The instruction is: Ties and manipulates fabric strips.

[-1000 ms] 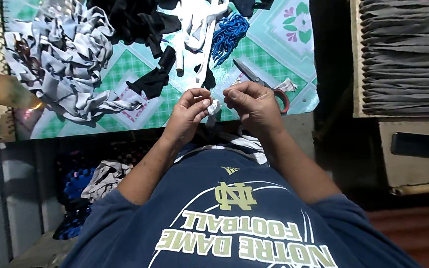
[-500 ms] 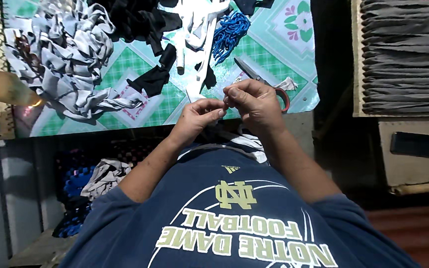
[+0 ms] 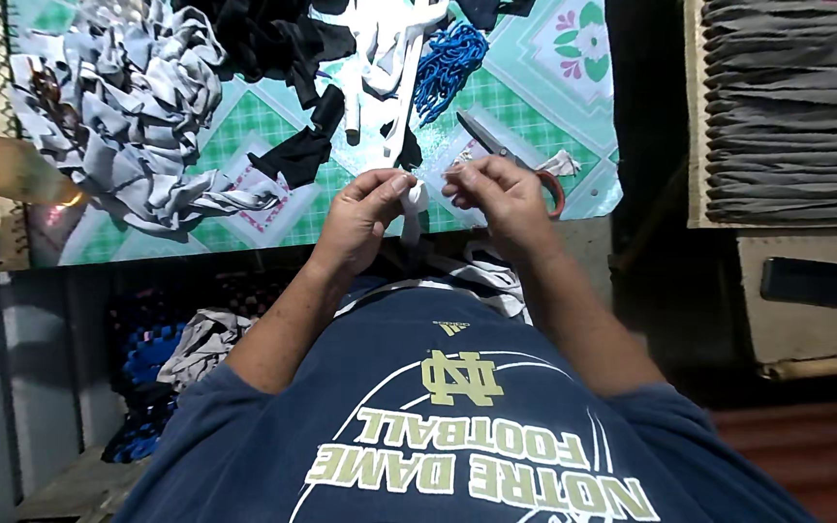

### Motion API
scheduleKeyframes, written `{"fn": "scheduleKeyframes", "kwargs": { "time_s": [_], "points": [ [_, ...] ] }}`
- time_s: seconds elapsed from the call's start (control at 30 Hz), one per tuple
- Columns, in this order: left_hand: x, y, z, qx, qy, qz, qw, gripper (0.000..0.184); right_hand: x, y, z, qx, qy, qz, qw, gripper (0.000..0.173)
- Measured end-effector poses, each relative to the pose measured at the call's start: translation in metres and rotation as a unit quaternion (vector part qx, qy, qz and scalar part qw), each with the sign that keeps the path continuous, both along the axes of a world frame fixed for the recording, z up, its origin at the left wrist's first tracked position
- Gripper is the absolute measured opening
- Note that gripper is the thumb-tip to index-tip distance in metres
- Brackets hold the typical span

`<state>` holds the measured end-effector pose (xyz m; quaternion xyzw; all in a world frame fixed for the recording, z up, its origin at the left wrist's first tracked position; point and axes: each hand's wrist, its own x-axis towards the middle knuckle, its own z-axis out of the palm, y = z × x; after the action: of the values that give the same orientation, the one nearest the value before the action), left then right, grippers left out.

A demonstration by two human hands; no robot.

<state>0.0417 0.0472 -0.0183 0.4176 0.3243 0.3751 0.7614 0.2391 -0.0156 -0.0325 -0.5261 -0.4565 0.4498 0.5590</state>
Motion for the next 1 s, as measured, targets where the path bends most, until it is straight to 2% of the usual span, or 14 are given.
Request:
{"fn": "scheduleKeyframes", "kwargs": {
  "time_s": [0.13, 0.27, 0.4, 0.53, 0.67, 0.83, 1.0],
  "points": [
    [0.004, 0.003, 0.009, 0.023, -0.014, 0.018, 0.999, 0.016, -0.011, -0.006, -0.005, 0.022, -0.052, 0.029, 0.998, 0.017],
    [0.005, 0.004, 0.008, 0.067, 0.017, 0.005, 0.998, 0.013, -0.013, -0.004, 0.000, 0.135, -0.126, -0.037, 0.982, 0.016],
    [0.005, 0.004, 0.003, 0.155, 0.074, -0.012, 0.985, 0.009, -0.010, -0.001, 0.010, 0.261, -0.290, -0.064, 0.918, 0.020],
    [0.003, 0.003, 0.003, 0.267, 0.162, -0.020, 0.950, 0.008, -0.012, -0.001, 0.018, 0.274, -0.429, -0.067, 0.858, 0.016],
    [0.003, -0.001, 0.006, 0.309, 0.197, -0.018, 0.930, 0.006, -0.012, -0.001, 0.016, 0.265, -0.459, -0.063, 0.846, 0.015],
    [0.004, -0.003, 0.007, 0.316, 0.202, -0.024, 0.927, 0.005, -0.013, -0.002, 0.015, 0.268, -0.475, -0.074, 0.835, 0.013],
    [0.004, -0.002, 0.006, 0.305, 0.196, -0.024, 0.932, 0.004, -0.010, -0.001, 0.014, 0.265, -0.459, -0.076, 0.844, 0.012]
  ]
}}
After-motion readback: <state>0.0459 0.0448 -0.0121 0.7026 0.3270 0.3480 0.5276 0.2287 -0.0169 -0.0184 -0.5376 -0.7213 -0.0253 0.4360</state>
